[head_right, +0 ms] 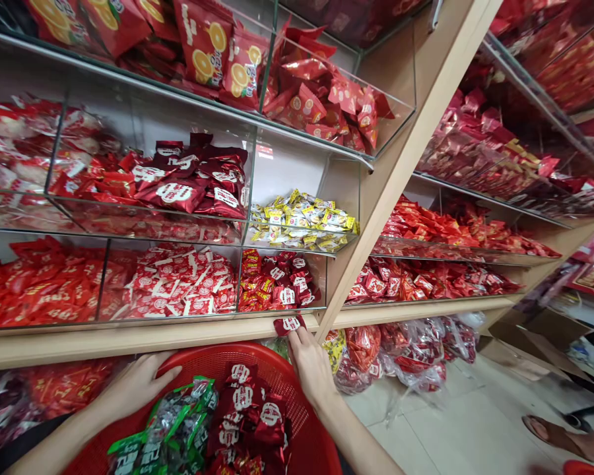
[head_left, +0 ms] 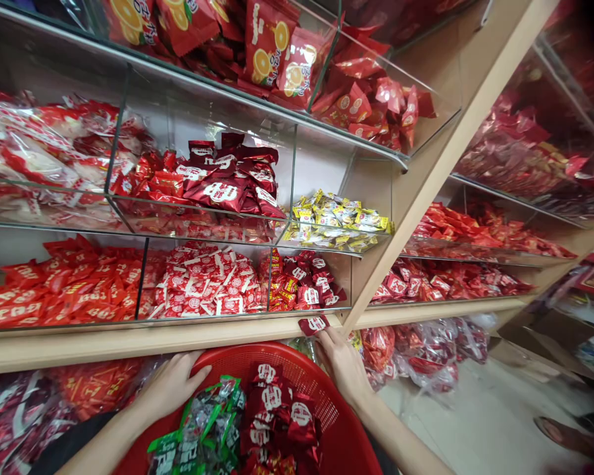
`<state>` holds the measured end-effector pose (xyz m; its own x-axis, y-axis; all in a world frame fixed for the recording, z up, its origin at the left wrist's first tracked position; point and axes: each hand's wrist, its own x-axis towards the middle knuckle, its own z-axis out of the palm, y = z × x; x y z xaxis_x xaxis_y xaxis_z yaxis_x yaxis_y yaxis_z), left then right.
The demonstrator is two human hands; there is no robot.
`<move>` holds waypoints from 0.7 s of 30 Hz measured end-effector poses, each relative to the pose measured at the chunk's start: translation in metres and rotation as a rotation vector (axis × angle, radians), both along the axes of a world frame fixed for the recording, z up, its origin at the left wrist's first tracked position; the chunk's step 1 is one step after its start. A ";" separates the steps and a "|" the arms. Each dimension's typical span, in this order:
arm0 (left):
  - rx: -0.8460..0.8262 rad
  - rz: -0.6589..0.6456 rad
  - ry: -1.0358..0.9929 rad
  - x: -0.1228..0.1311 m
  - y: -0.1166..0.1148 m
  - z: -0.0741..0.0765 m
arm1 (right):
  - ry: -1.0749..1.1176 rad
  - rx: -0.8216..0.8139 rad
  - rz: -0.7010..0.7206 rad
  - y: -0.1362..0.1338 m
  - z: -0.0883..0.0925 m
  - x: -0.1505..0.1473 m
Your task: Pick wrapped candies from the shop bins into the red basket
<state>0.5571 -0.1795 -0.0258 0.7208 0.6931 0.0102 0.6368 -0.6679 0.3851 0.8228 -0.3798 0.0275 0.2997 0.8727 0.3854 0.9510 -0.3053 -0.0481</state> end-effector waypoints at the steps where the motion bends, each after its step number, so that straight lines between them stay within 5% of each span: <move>1: -0.001 0.000 -0.001 0.000 0.000 0.000 | -0.012 0.000 -0.003 0.001 0.000 0.000; 21: 0.002 -0.013 -0.022 0.000 0.005 -0.006 | -0.231 0.015 0.070 0.015 -0.001 0.015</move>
<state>0.5569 -0.1742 -0.0318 0.7295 0.6835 0.0278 0.6192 -0.6771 0.3977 0.8378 -0.3652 0.0268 0.1413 0.8818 0.4499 0.9560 -0.2396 0.1694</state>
